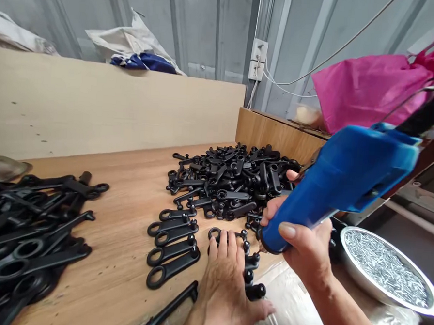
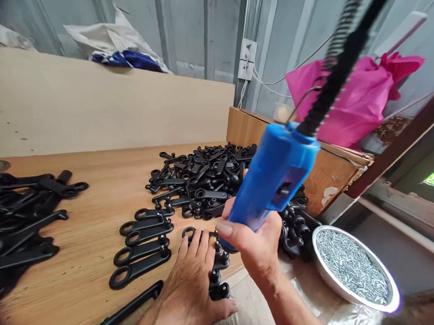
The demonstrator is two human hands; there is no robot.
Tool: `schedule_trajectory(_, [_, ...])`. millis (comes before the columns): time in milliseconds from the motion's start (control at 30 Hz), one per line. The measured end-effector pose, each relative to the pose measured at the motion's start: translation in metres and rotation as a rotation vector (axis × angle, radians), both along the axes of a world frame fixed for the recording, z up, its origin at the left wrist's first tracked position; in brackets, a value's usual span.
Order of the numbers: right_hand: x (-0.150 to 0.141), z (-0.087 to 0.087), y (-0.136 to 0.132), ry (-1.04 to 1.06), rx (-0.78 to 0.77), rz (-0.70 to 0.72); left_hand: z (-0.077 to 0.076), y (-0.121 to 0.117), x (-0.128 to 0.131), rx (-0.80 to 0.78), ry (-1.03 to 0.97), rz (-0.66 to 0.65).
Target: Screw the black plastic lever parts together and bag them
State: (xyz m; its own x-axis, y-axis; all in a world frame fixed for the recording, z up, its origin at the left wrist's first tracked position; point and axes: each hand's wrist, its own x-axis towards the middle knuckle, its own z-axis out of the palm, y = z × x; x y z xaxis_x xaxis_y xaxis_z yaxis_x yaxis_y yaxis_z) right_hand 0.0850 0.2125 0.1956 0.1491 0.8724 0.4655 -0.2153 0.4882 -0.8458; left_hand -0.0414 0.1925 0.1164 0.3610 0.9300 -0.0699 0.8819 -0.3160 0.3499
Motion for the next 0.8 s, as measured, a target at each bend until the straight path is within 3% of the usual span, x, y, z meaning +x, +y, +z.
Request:
schedule_trajectory(167, [0.004, 0.002, 0.003, 0.017, 0.034, -0.058, -0.003, 0.002, 0.003, -0.005, 0.019, 0.000])
schedule_trajectory(633, [0.009, -0.011, 0.009, -0.147, -0.077, -0.015, -0.006, 0.002, 0.003, -0.037, 0.010, -0.004])
schedule_trajectory(800, [0.007, -0.012, 0.009, -0.140, -0.082, 0.009, 0.000, 0.003, 0.004, -0.091, 0.001, 0.000])
